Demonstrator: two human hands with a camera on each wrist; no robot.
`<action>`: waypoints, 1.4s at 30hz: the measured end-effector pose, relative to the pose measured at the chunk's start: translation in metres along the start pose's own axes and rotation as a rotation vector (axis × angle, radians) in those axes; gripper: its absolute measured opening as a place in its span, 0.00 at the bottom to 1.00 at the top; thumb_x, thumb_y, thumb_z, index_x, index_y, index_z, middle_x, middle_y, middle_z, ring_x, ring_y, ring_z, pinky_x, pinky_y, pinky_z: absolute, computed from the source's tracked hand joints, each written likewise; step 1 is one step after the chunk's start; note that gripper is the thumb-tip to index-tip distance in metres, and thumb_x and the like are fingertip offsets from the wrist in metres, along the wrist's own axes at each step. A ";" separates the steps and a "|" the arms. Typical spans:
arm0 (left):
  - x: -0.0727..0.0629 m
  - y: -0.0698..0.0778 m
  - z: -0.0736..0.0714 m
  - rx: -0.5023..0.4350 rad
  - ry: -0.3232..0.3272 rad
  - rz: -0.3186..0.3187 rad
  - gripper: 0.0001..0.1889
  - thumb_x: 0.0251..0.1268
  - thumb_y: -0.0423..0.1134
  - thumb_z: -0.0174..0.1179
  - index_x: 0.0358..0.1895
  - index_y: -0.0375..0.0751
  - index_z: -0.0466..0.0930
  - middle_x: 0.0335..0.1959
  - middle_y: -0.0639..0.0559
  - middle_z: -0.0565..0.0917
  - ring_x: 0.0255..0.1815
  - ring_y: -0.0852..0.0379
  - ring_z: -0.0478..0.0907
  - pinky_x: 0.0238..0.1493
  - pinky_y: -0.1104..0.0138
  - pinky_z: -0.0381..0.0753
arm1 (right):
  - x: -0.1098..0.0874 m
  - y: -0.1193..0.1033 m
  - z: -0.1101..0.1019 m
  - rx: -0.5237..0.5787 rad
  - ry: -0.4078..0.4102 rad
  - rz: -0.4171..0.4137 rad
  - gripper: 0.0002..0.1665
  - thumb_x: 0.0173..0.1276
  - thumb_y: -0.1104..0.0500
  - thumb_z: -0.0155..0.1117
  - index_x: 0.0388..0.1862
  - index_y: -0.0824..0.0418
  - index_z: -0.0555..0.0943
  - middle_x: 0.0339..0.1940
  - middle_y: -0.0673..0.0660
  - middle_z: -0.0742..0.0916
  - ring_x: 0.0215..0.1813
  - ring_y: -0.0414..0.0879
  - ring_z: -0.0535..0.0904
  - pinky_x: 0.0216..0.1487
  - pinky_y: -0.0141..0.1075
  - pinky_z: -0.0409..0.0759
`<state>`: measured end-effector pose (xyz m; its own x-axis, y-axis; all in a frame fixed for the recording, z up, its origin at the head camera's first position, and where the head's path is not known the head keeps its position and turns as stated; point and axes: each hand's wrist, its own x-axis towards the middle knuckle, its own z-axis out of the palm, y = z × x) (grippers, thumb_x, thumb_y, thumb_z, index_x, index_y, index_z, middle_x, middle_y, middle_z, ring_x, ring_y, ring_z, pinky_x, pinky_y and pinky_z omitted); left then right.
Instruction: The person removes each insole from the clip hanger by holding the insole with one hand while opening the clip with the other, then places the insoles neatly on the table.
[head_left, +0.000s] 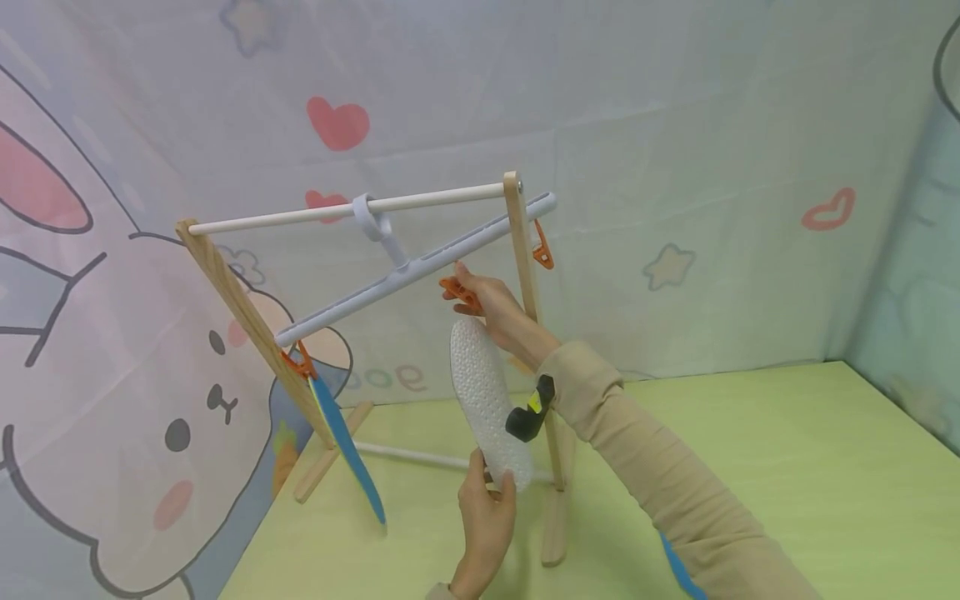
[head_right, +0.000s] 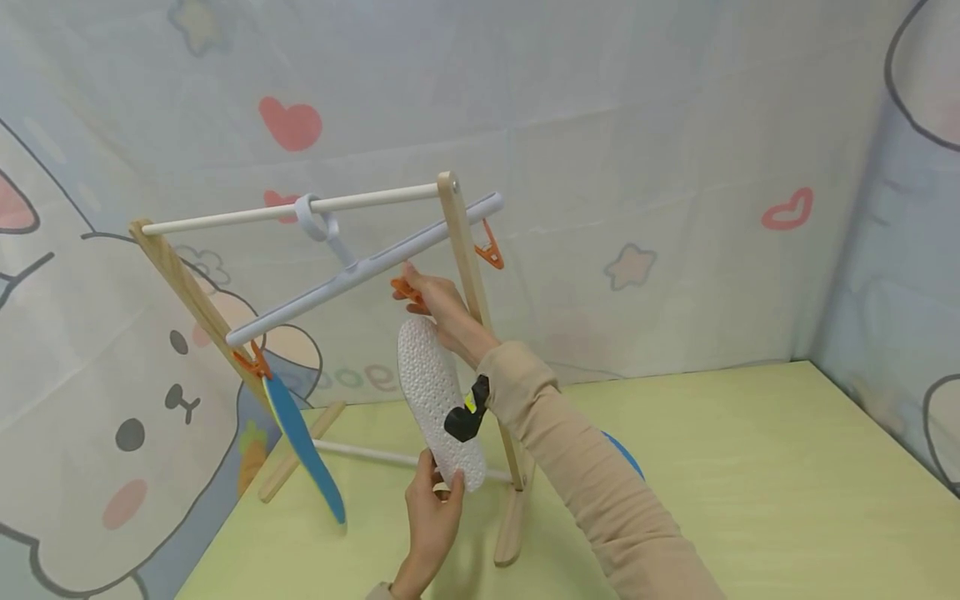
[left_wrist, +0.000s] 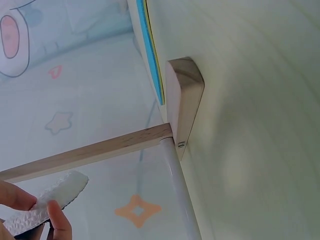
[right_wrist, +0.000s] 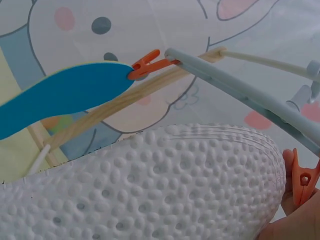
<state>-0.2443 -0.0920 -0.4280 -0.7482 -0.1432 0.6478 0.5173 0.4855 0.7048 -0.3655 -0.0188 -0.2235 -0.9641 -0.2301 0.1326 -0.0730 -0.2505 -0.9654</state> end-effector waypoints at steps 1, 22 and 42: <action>0.000 0.000 0.000 0.001 -0.001 -0.002 0.17 0.46 0.19 0.56 0.43 0.31 0.71 0.29 0.41 0.81 0.24 0.57 0.76 0.18 0.76 0.75 | 0.000 0.000 0.000 -0.001 0.003 -0.001 0.26 0.69 0.48 0.45 0.51 0.68 0.74 0.31 0.48 0.80 0.47 0.43 0.73 0.61 0.38 0.69; 0.001 0.001 -0.001 -0.004 -0.002 -0.055 0.16 0.47 0.20 0.56 0.42 0.33 0.71 0.30 0.42 0.81 0.25 0.56 0.77 0.18 0.75 0.76 | -0.004 0.005 -0.001 0.043 0.009 -0.015 0.24 0.67 0.49 0.49 0.52 0.65 0.74 0.40 0.51 0.82 0.48 0.41 0.74 0.59 0.38 0.70; 0.001 0.004 -0.006 -0.040 -0.001 -0.016 0.16 0.49 0.20 0.56 0.43 0.33 0.71 0.32 0.42 0.80 0.26 0.53 0.78 0.19 0.75 0.76 | -0.027 0.011 -0.002 0.067 0.040 0.070 0.22 0.67 0.48 0.48 0.57 0.56 0.70 0.58 0.56 0.76 0.61 0.51 0.66 0.60 0.47 0.62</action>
<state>-0.2405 -0.0956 -0.4224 -0.7569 -0.1501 0.6361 0.5214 0.4481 0.7262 -0.3413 -0.0135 -0.2385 -0.9757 -0.2120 0.0553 0.0106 -0.2977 -0.9546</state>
